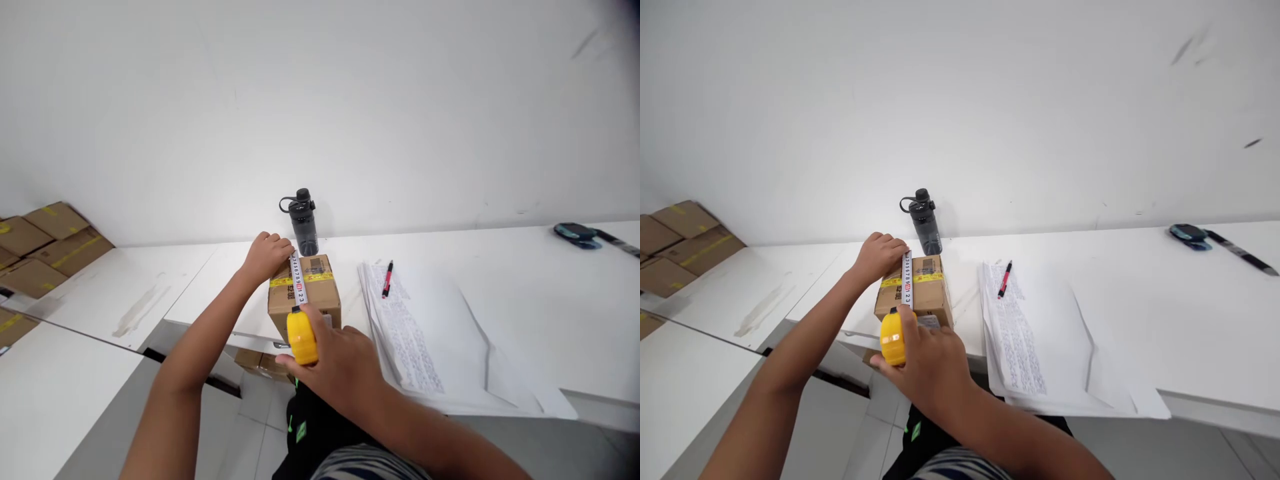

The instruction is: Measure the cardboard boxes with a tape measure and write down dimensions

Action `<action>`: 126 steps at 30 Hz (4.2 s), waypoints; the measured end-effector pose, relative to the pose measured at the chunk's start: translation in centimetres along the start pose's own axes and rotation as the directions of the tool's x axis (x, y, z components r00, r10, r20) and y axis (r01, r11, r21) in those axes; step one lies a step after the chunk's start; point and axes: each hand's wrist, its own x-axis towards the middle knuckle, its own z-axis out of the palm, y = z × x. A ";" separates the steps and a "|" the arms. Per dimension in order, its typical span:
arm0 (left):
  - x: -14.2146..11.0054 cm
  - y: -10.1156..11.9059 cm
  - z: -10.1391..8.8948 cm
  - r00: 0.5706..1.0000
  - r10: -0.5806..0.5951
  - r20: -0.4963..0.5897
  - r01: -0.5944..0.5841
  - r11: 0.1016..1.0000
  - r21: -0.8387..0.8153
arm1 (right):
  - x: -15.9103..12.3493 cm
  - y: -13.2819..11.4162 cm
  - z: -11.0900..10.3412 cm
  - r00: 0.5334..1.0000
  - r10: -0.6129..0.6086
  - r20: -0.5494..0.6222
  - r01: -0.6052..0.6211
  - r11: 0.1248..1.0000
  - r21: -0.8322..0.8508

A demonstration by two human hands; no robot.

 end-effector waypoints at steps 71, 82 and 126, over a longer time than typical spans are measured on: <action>-18.5 4.0 7.0 0.597 -0.798 0.088 0.580 0.353 -0.734 | -4.6 7.1 4.5 1.000 -0.018 -0.010 0.021 0.875 0.483; -17.9 9.6 5.0 0.430 -0.870 -0.243 0.303 0.392 -0.869 | 2.8 6.2 0.5 0.942 -0.337 -0.004 0.301 0.838 0.455; -17.1 6.7 -4.6 0.763 -0.645 0.048 0.201 0.166 -0.965 | 1.9 13.8 -4.9 0.894 -0.428 0.129 0.387 0.885 0.258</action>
